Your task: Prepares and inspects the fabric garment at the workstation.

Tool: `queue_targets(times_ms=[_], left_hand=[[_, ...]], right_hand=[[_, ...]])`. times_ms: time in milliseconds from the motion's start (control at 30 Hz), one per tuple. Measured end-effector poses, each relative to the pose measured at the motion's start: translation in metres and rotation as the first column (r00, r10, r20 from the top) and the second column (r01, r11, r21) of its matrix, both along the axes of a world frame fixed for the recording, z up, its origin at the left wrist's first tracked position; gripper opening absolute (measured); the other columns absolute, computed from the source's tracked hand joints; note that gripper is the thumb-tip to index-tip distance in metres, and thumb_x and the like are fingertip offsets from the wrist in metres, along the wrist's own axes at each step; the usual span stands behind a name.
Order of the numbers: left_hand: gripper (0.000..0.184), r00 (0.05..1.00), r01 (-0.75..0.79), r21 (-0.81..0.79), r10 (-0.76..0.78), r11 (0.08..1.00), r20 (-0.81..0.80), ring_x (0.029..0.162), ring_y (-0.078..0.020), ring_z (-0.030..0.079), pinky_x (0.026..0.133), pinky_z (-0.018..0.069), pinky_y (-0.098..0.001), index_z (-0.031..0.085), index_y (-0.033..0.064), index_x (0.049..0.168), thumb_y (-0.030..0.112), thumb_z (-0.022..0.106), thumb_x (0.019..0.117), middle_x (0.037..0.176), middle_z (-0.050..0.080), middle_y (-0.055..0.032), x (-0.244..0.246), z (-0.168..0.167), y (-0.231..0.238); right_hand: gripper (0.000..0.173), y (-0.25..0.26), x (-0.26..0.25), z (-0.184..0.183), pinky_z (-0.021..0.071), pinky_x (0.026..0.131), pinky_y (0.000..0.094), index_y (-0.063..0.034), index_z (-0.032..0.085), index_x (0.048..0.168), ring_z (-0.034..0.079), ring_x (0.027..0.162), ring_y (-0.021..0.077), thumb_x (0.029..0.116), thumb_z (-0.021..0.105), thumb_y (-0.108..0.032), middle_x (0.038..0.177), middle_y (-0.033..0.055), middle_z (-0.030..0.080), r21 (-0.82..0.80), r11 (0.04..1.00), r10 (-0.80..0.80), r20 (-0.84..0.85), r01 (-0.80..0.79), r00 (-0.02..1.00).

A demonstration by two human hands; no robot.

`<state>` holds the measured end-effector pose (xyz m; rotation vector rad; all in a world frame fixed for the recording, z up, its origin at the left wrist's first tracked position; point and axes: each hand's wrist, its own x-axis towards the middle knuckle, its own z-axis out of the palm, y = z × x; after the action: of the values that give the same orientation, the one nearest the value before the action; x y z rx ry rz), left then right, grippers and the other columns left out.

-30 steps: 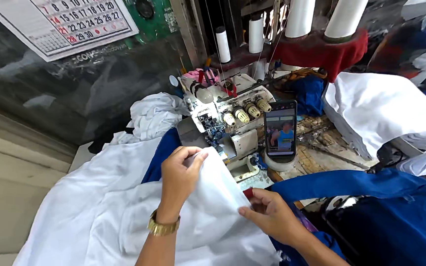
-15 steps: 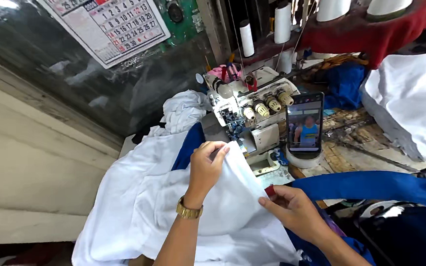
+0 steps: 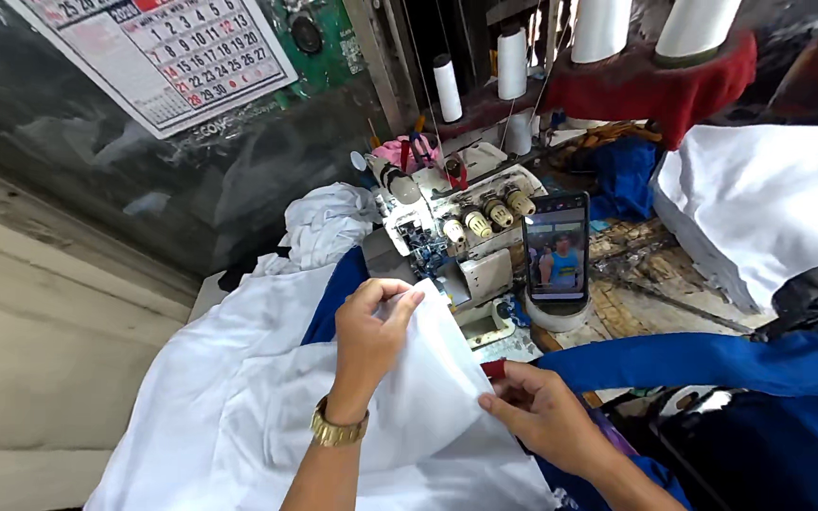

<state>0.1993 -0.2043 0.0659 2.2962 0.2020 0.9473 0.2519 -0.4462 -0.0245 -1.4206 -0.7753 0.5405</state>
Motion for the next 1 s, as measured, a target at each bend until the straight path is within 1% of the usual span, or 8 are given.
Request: queue_targets(times_ms=[133, 300, 400, 567, 833, 900, 967, 1000], left_hand=[[0.011, 0.996, -0.049, 0.115, 0.057, 0.992, -0.074, 0.087, -0.0070, 0.065, 0.084, 0.0520, -0.0366, 0.075, 0.0180, 0.095, 0.029, 0.074, 0.0935, 0.093, 0.071, 0.0073, 0.011, -0.013, 0.006], [0.012, 0.997, -0.066, 0.130, 0.072, 0.989, -0.037, 0.090, -0.0058, 0.064, 0.089, 0.0498, -0.0387, 0.075, 0.0208, 0.095, 0.033, 0.073, 0.0935, 0.092, 0.070, 0.0101, 0.007, -0.007, 0.004], [0.015, 0.990, -0.081, 0.184, 0.101, 0.980, -0.103, 0.089, -0.0077, 0.062, 0.092, 0.0459, -0.0439, 0.075, 0.0205, 0.095, 0.035, 0.071, 0.0945, 0.090, 0.068, 0.0086, 0.013, -0.017, 0.009], [0.016, 0.963, -0.052, 0.231, 0.110, 0.972, -0.245, 0.081, -0.0100, 0.061, 0.084, 0.0453, -0.0455, 0.074, 0.0223, 0.092, 0.037, 0.068, 0.0957, 0.083, 0.066, 0.0077, 0.012, -0.001, 0.008], [0.013, 0.964, -0.065, 0.207, 0.115, 0.976, -0.240, 0.073, -0.0068, 0.058, 0.078, 0.0466, -0.0416, 0.073, 0.0235, 0.089, 0.035, 0.071, 0.0938, 0.079, 0.064, 0.0103, 0.013, 0.000, 0.010], [0.016, 0.957, -0.115, 0.286, 0.184, 0.951, -0.226, 0.079, -0.0117, 0.060, 0.082, 0.0458, -0.0459, 0.074, 0.0226, 0.094, 0.038, 0.071, 0.0940, 0.085, 0.065, 0.0070, 0.012, 0.002, 0.007], [0.030, 0.947, -0.175, 0.407, 0.266, 0.897, -0.181, 0.096, -0.0241, 0.060, 0.086, 0.0426, -0.0512, 0.073, 0.0175, 0.108, 0.044, 0.070, 0.0940, 0.100, 0.065, -0.0028, 0.009, 0.005, 0.002], [0.034, 0.946, -0.198, 0.438, 0.288, 0.877, -0.150, 0.098, -0.0271, 0.058, 0.085, 0.0422, -0.0511, 0.072, 0.0155, 0.110, 0.046, 0.070, 0.0938, 0.102, 0.064, -0.0057, 0.009, 0.004, -0.001]], right_hand=[[0.024, 0.004, 0.005, -0.005, 0.0623, 0.075, 0.0299, -0.0054, 0.070, 0.117, 0.072, 0.082, 0.0138, 0.0970, 0.070, -0.019, 0.094, 0.0029, 0.075, -0.029, 1.000, 0.003, -0.022, -0.004, 1.000], [0.019, 0.003, 0.007, -0.006, 0.0613, 0.070, 0.0315, -0.0036, 0.073, 0.106, 0.071, 0.076, 0.0154, 0.0958, 0.072, -0.019, 0.088, 0.0060, 0.074, -0.026, 0.999, 0.027, -0.099, -0.030, 0.995], [0.018, 0.005, 0.005, -0.005, 0.0605, 0.070, 0.0317, -0.0034, 0.071, 0.104, 0.070, 0.076, 0.0156, 0.0968, 0.071, -0.019, 0.087, 0.0064, 0.073, -0.024, 0.998, 0.048, -0.108, -0.051, 0.993], [0.017, 0.008, 0.004, 0.006, 0.0609, 0.077, 0.0317, -0.0031, 0.066, 0.111, 0.071, 0.085, 0.0157, 0.1008, 0.065, -0.017, 0.095, 0.0068, 0.072, 0.007, 0.996, 0.087, -0.108, -0.087, 0.990], [0.017, 0.002, 0.003, 0.008, 0.0607, 0.068, 0.0305, -0.0039, 0.066, 0.109, 0.071, 0.075, 0.0150, 0.1006, 0.066, -0.019, 0.089, 0.0058, 0.073, -0.012, 0.995, 0.093, -0.092, -0.094, 0.991], [0.018, 0.001, 0.002, 0.012, 0.0613, 0.068, 0.0306, -0.0039, 0.067, 0.110, 0.071, 0.076, 0.0152, 0.1004, 0.066, -0.018, 0.090, 0.0060, 0.074, -0.001, 0.995, 0.099, -0.109, -0.100, 0.989], [0.018, 0.002, 0.003, 0.013, 0.0615, 0.068, 0.0302, -0.0036, 0.067, 0.110, 0.072, 0.076, 0.0150, 0.1005, 0.066, -0.019, 0.090, 0.0057, 0.074, 0.000, 0.996, 0.091, -0.105, -0.092, 0.990], [0.018, 0.003, 0.004, 0.011, 0.0612, 0.068, 0.0298, -0.0040, 0.067, 0.110, 0.072, 0.076, 0.0147, 0.1005, 0.066, -0.019, 0.090, 0.0053, 0.074, -0.008, 0.996, 0.085, -0.104, -0.086, 0.991]])
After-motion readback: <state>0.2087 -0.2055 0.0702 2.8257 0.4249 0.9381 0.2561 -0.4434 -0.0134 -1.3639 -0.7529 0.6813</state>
